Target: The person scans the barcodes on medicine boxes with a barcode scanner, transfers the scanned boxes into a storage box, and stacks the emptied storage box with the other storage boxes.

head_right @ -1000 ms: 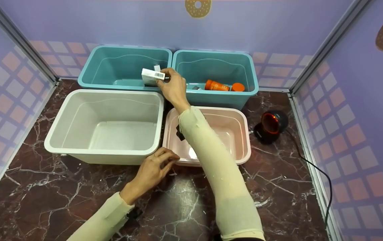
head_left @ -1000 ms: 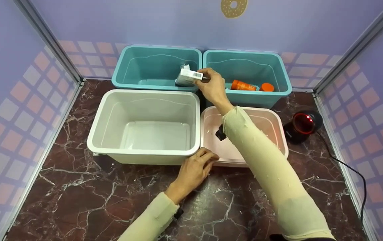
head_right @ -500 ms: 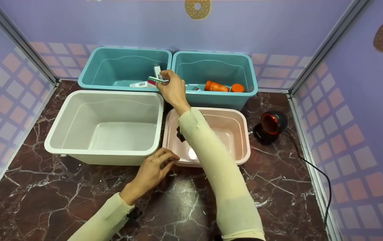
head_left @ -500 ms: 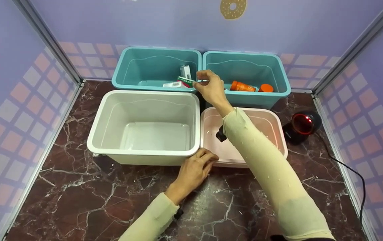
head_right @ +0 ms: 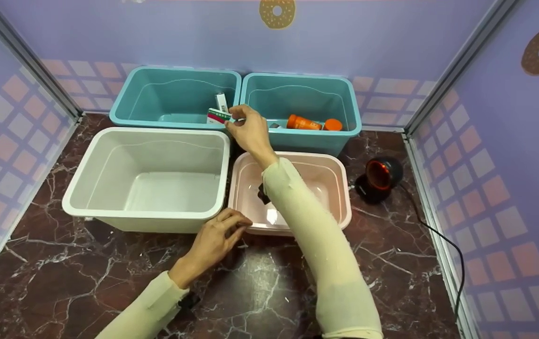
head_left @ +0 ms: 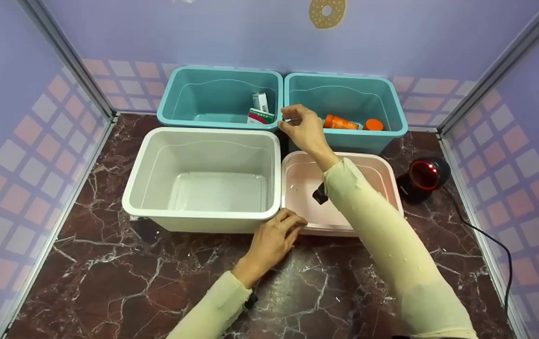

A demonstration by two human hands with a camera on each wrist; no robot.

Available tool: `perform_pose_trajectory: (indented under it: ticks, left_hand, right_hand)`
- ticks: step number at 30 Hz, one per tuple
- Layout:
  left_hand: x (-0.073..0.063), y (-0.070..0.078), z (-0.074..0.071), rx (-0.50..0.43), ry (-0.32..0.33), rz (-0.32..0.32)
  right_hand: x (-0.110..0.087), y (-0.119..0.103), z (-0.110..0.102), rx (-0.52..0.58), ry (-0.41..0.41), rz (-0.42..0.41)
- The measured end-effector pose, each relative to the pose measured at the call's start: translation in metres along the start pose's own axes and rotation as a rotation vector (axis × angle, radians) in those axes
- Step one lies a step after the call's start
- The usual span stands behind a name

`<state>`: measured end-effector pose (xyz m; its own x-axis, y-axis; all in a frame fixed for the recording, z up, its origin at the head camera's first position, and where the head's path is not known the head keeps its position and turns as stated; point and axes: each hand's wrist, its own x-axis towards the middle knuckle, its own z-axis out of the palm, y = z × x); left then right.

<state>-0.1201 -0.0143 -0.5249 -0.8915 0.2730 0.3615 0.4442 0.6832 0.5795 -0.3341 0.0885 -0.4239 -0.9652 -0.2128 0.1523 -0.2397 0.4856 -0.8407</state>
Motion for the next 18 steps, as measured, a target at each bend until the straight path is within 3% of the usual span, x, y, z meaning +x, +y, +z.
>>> perform_pose_trajectory:
  ticks: [11, 18]
  left_hand:
    - [0.000, 0.001, -0.002, -0.003, -0.019, -0.015]
    - [0.001, 0.001, -0.002, 0.014, 0.008, 0.017]
  right_hand:
    - [-0.016, 0.004, -0.018, -0.022, -0.021, -0.023]
    - [-0.028, 0.005, -0.030, -0.037, -0.023, -0.022]
